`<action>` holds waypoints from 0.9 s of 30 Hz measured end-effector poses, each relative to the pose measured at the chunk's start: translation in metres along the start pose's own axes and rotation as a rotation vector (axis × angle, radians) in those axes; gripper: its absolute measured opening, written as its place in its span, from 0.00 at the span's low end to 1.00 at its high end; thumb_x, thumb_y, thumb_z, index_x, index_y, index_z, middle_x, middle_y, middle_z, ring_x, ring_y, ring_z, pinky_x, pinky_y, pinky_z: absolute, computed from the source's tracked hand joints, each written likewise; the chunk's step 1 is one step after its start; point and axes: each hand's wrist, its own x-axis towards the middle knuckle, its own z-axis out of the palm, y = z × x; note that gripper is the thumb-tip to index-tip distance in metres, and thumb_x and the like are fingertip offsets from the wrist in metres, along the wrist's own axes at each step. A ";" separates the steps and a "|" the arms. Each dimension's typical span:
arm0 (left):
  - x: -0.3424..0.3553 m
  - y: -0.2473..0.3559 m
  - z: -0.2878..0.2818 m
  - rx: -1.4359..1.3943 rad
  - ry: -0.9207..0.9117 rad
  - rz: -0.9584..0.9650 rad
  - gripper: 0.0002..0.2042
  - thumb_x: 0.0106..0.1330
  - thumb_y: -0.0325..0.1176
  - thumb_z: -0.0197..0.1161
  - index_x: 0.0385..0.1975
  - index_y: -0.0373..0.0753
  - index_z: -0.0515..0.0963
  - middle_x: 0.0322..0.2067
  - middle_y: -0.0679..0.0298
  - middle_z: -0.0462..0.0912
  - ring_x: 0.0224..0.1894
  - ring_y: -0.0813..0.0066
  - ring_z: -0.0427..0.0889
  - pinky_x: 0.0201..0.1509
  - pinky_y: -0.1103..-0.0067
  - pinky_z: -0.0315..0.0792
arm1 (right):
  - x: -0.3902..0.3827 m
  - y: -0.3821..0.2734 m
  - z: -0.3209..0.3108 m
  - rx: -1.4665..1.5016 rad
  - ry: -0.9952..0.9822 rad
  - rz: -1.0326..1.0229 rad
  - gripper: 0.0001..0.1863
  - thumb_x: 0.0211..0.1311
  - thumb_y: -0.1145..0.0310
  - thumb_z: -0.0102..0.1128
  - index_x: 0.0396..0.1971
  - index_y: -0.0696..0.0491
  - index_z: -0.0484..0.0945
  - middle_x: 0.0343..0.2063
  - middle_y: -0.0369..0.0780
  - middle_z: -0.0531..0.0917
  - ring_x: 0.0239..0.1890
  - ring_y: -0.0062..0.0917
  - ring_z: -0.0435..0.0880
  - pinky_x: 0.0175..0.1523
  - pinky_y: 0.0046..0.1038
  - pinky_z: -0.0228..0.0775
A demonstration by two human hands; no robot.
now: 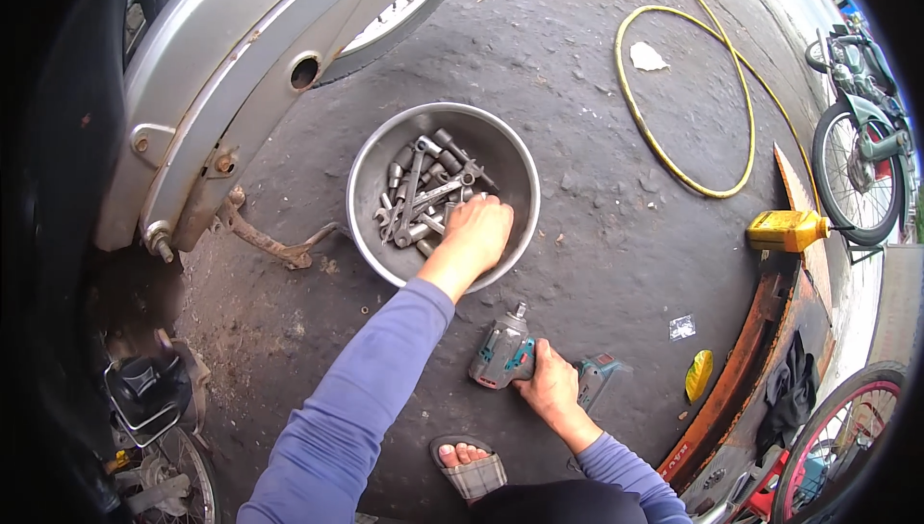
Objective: Disassembling and repairing components of a motorcycle engine using various hand tools.
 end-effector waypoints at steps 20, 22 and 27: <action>0.003 -0.099 -0.043 -0.226 -0.045 -0.459 0.15 0.52 0.34 0.68 0.41 0.38 0.82 0.44 0.52 0.82 0.50 0.59 0.81 0.51 0.68 0.76 | -0.005 0.001 -0.008 0.064 0.058 -0.071 0.29 0.31 0.70 0.76 0.39 0.62 0.74 0.32 0.53 0.83 0.39 0.47 0.83 0.45 0.38 0.74; -0.014 -0.111 -0.026 -0.434 -0.063 -0.491 0.19 0.50 0.35 0.72 0.43 0.39 0.82 0.44 0.52 0.82 0.50 0.58 0.81 0.52 0.68 0.75 | -0.019 -0.014 -0.030 0.089 -0.160 -0.103 0.27 0.33 0.68 0.74 0.38 0.60 0.76 0.32 0.51 0.84 0.36 0.44 0.84 0.43 0.35 0.75; -0.076 -0.084 -0.031 -0.516 0.425 -0.381 0.13 0.57 0.38 0.68 0.38 0.40 0.78 0.30 0.50 0.83 0.39 0.49 0.81 0.43 0.63 0.74 | -0.047 -0.036 -0.055 0.316 -0.359 -0.376 0.17 0.38 0.69 0.71 0.32 0.57 0.78 0.25 0.42 0.83 0.28 0.39 0.83 0.36 0.32 0.74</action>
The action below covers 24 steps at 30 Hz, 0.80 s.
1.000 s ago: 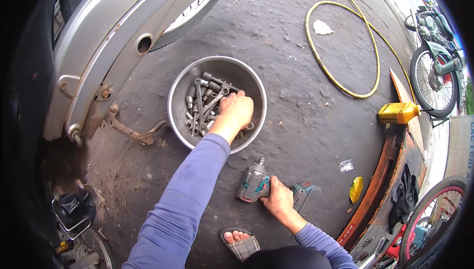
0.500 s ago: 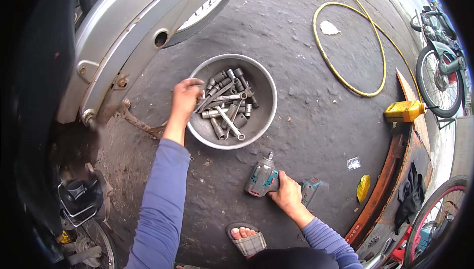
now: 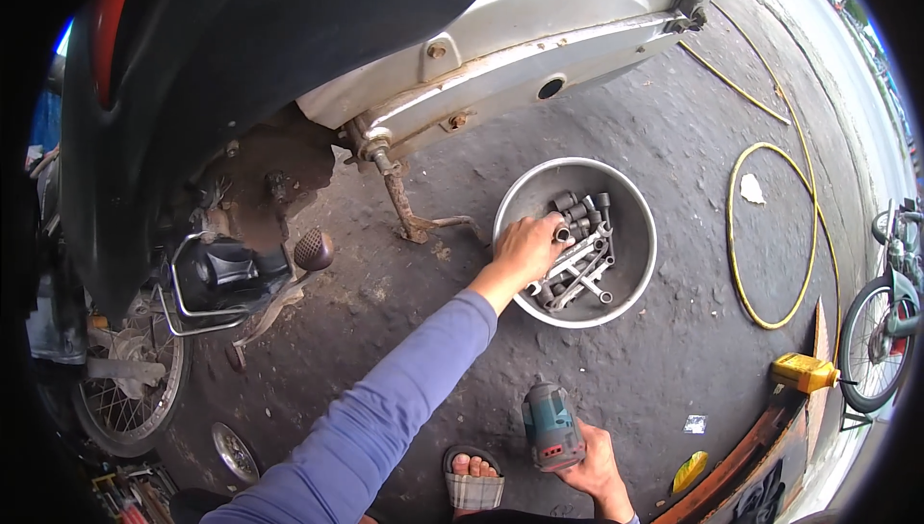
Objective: Disassembling and repairing components of a motorcycle engine using various hand tools.
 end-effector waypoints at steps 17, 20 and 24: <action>-0.269 -0.019 -0.092 -1.201 0.312 -0.145 0.18 0.75 0.46 0.45 0.46 0.35 0.68 0.38 0.67 0.78 0.16 0.89 0.61 0.20 0.90 0.58 | 0.055 -0.064 0.061 -0.167 -0.075 -0.779 0.17 0.55 0.65 0.66 0.45 0.51 0.79 0.44 0.40 0.82 0.49 0.38 0.79 0.52 0.40 0.69; -0.283 -0.025 -0.103 -0.979 0.447 -0.066 0.13 0.74 0.41 0.49 0.43 0.35 0.71 0.25 0.72 0.72 0.17 0.87 0.62 0.22 0.87 0.59 | 0.055 -0.065 0.064 -0.152 -0.119 -0.883 0.16 0.56 0.68 0.67 0.45 0.53 0.79 0.41 0.40 0.83 0.44 0.33 0.81 0.47 0.35 0.74; -0.293 -0.042 -0.127 -1.247 0.088 -0.208 0.15 0.73 0.43 0.50 0.42 0.35 0.71 0.14 0.72 0.67 0.17 0.86 0.65 0.22 0.85 0.60 | 0.057 -0.085 0.063 0.356 -0.497 -0.167 0.12 0.56 0.73 0.67 0.41 0.56 0.81 0.28 0.36 0.84 0.27 0.18 0.82 0.32 0.23 0.75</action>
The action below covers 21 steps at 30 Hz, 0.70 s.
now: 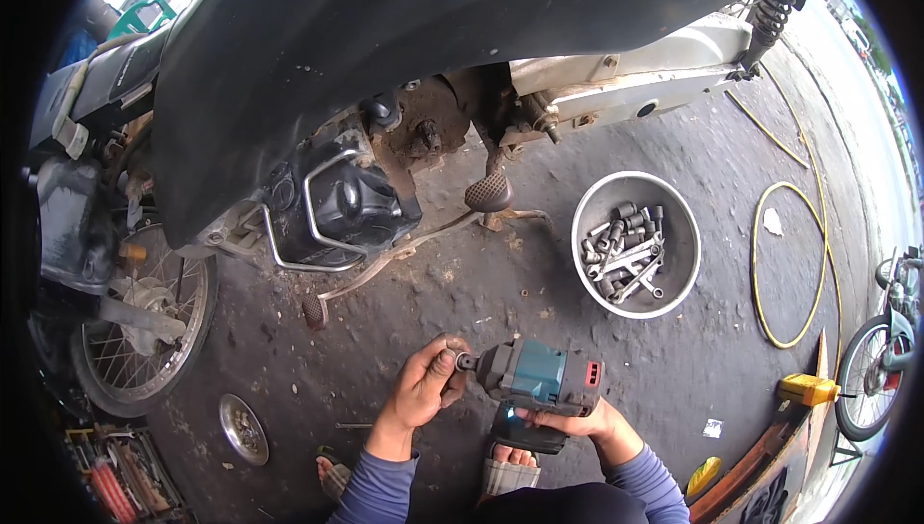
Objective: Disassembling and repairing components of a motorcycle engine using various hand tools.
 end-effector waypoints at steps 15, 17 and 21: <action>0.003 -0.043 -0.049 -1.154 0.602 0.119 0.08 0.70 0.35 0.51 0.41 0.38 0.70 0.30 0.59 0.76 0.34 0.68 0.76 0.41 0.73 0.76 | 0.014 0.019 0.020 0.252 0.147 -0.175 0.16 0.59 0.71 0.64 0.47 0.56 0.76 0.37 0.36 0.80 0.37 0.21 0.79 0.39 0.25 0.74; 0.005 -0.066 -0.073 -1.123 0.508 -0.005 0.04 0.66 0.22 0.52 0.37 0.35 0.72 0.37 0.55 0.78 0.49 0.57 0.78 0.58 0.62 0.75 | 0.010 0.022 0.018 0.358 0.103 -0.121 0.16 0.59 0.71 0.64 0.47 0.56 0.76 0.35 0.37 0.80 0.33 0.21 0.79 0.37 0.26 0.75; 0.010 -0.055 -0.069 -0.919 0.383 0.137 0.10 0.64 0.16 0.51 0.43 0.36 0.71 0.44 0.52 0.79 0.56 0.54 0.76 0.62 0.60 0.73 | 0.001 0.032 0.025 0.267 0.185 -0.151 0.15 0.59 0.72 0.63 0.46 0.56 0.75 0.31 0.37 0.79 0.27 0.21 0.78 0.34 0.25 0.74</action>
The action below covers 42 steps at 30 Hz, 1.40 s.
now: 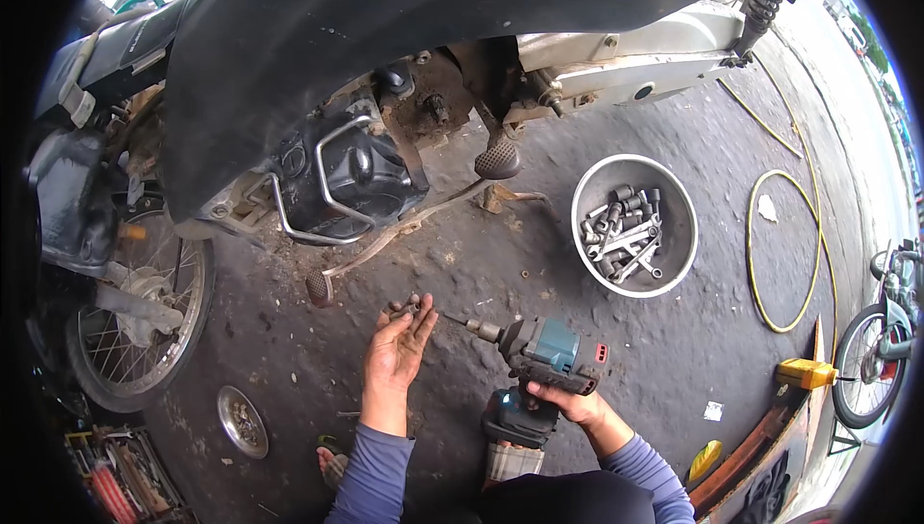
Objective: Disassembling and repairing components of a motorcycle engine using various hand tools.
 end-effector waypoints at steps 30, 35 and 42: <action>0.104 -0.003 0.063 -0.205 -0.568 -0.085 0.17 0.66 0.43 0.56 0.45 0.36 0.78 0.51 0.54 0.79 0.58 0.55 0.74 0.61 0.55 0.66 | 0.144 -0.141 -0.043 -0.847 0.435 -0.072 0.30 0.40 0.53 0.80 0.28 0.65 0.76 0.23 0.40 0.82 0.28 0.18 0.78 0.35 0.25 0.72; 0.091 0.007 0.076 -0.117 -0.512 -0.078 0.15 0.65 0.43 0.58 0.41 0.37 0.81 0.50 0.53 0.80 0.58 0.54 0.74 0.59 0.55 0.67 | 0.152 -0.156 -0.032 -0.803 0.376 -0.138 0.27 0.42 0.56 0.78 0.30 0.65 0.77 0.25 0.42 0.83 0.28 0.21 0.81 0.37 0.26 0.73; 0.090 0.019 0.072 0.009 -0.473 -0.083 0.12 0.64 0.38 0.62 0.40 0.36 0.81 0.50 0.53 0.79 0.57 0.55 0.75 0.62 0.58 0.68 | 0.150 -0.161 -0.035 -0.939 0.388 -0.235 0.22 0.45 0.59 0.76 0.32 0.61 0.80 0.25 0.39 0.84 0.27 0.19 0.81 0.37 0.26 0.73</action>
